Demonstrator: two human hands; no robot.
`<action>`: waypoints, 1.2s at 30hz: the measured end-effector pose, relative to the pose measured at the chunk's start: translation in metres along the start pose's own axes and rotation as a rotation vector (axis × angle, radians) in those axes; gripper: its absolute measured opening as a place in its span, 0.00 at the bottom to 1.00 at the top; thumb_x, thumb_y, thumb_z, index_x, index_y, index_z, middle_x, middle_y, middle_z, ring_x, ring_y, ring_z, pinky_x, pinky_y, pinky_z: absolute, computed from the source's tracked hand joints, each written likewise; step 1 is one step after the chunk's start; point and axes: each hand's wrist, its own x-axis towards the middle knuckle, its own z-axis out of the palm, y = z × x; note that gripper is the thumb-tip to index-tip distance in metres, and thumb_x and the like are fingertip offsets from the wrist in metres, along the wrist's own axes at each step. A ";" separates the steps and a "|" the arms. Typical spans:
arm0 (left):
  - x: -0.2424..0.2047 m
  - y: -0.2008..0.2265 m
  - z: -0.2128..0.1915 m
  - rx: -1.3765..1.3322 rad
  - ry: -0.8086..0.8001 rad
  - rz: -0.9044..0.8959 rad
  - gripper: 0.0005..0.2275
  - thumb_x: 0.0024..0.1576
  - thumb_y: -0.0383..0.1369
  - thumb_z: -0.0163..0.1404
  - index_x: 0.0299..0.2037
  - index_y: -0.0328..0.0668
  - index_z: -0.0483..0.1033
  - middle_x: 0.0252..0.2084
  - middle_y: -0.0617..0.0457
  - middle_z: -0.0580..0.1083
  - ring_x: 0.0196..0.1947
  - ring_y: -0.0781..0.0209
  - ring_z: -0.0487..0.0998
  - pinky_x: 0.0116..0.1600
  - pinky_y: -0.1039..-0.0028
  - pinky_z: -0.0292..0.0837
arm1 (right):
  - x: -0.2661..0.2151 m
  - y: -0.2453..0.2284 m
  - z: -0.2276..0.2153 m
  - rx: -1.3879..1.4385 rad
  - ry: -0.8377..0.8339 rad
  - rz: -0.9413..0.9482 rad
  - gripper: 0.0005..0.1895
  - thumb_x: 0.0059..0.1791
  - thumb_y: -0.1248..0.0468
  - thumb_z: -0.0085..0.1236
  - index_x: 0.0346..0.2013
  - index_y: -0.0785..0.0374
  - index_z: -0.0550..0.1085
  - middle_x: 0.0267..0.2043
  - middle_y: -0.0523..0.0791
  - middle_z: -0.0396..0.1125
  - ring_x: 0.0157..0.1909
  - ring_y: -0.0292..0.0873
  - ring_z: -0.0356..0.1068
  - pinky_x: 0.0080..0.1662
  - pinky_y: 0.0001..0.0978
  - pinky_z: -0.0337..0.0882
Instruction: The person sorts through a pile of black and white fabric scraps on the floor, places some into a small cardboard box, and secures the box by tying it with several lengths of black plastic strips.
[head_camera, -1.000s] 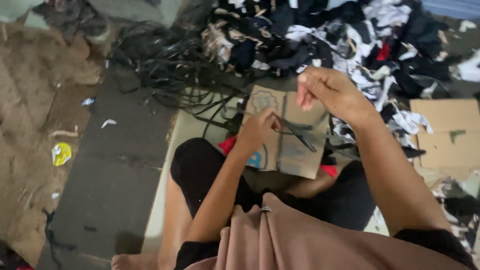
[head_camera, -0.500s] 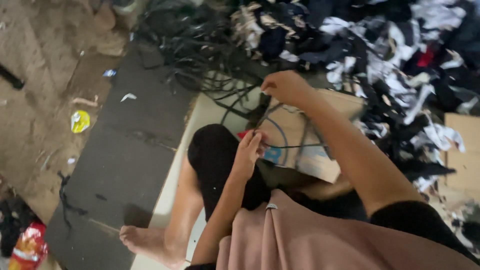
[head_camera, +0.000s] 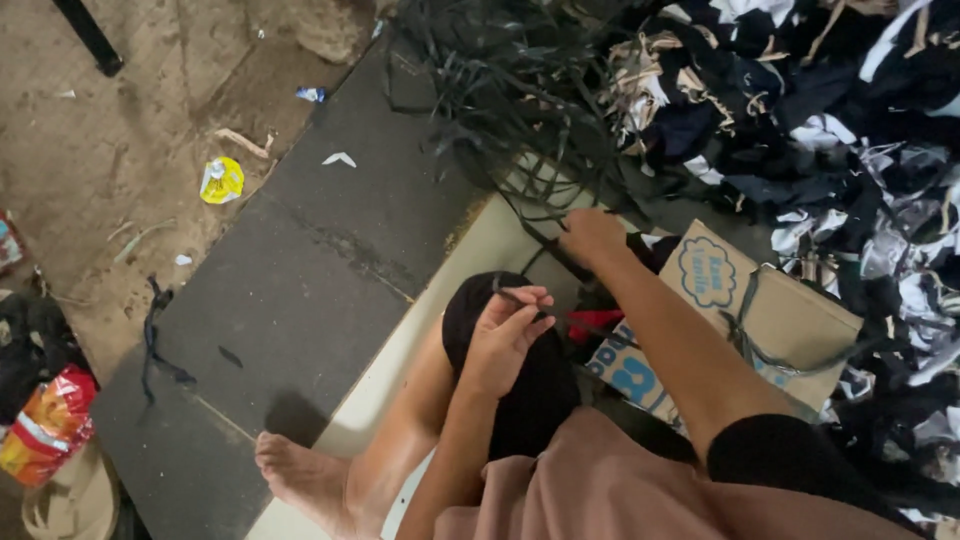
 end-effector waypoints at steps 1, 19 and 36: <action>0.002 0.003 -0.003 -0.004 0.006 0.002 0.04 0.63 0.18 0.46 0.42 0.34 0.72 0.53 0.46 0.75 0.54 0.52 0.79 0.55 0.64 0.81 | 0.005 0.004 -0.003 -0.004 -0.005 -0.004 0.13 0.48 0.50 0.55 0.25 0.53 0.77 0.26 0.43 0.73 0.32 0.52 0.76 0.36 0.46 0.72; 0.011 0.014 0.129 0.797 -0.298 -0.018 0.13 0.70 0.33 0.42 0.60 0.40 0.73 0.57 0.39 0.73 0.53 0.48 0.79 0.56 0.56 0.80 | -0.236 0.109 -0.135 0.479 0.798 -0.385 0.04 0.53 0.62 0.68 0.40 0.59 0.82 0.36 0.50 0.76 0.39 0.56 0.75 0.42 0.48 0.74; -0.025 -0.008 0.210 1.319 -0.183 -0.131 0.21 0.63 0.43 0.48 0.56 0.31 0.76 0.58 0.35 0.72 0.58 0.39 0.75 0.54 0.53 0.75 | -0.166 0.206 -0.059 0.141 0.549 -0.132 0.36 0.52 0.47 0.53 0.75 0.44 0.58 0.63 0.51 0.63 0.63 0.63 0.66 0.55 0.63 0.67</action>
